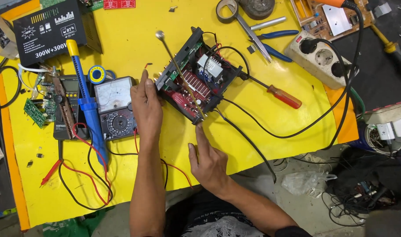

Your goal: The person works on an open electronic device on a yellow workbench, using a screwdriver to adjust internal components and a multimeter to test connections. They manipulate wires and connectors within the device's casing while various tools and electronic parts are scattered around the workspace.

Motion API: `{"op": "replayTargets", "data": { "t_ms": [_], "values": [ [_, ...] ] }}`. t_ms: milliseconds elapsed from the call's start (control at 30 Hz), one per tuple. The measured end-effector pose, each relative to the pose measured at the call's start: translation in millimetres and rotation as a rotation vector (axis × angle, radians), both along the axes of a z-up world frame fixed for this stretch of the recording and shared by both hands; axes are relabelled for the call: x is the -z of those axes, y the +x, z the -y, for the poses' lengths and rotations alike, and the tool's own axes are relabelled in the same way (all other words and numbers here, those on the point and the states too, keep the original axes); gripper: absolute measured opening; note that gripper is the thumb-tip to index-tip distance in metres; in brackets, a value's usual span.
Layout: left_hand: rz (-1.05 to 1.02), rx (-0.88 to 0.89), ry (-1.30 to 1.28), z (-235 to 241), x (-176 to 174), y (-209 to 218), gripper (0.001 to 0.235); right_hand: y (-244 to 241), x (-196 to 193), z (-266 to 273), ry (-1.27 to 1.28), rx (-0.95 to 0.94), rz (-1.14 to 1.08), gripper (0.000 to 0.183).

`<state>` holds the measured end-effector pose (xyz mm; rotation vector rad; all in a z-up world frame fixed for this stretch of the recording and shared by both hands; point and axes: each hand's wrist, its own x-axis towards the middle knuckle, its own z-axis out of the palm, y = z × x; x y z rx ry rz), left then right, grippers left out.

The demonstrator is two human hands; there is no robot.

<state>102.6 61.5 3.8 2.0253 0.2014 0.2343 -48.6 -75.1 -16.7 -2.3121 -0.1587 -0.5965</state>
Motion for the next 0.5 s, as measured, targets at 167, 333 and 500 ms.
{"op": "replayTargets", "data": {
  "t_ms": [167, 333, 500],
  "values": [
    [0.102, 0.005, -0.035, 5.5, 4.9, 11.0, 0.049, 9.3, -10.4, 12.0, 0.05, -0.133, -0.105, 0.041],
    [0.249, -0.08, 0.055, 30.7, -14.2, -43.1, 0.046, 13.1, 21.8, 58.6, 0.12, 0.063, 0.058, 0.012],
    [0.361, -0.109, 0.125, 74.0, 10.9, -97.5, 0.061, 42.0, -16.7, 84.3, 0.003, 0.098, 0.18, 0.007]
  ]
}}
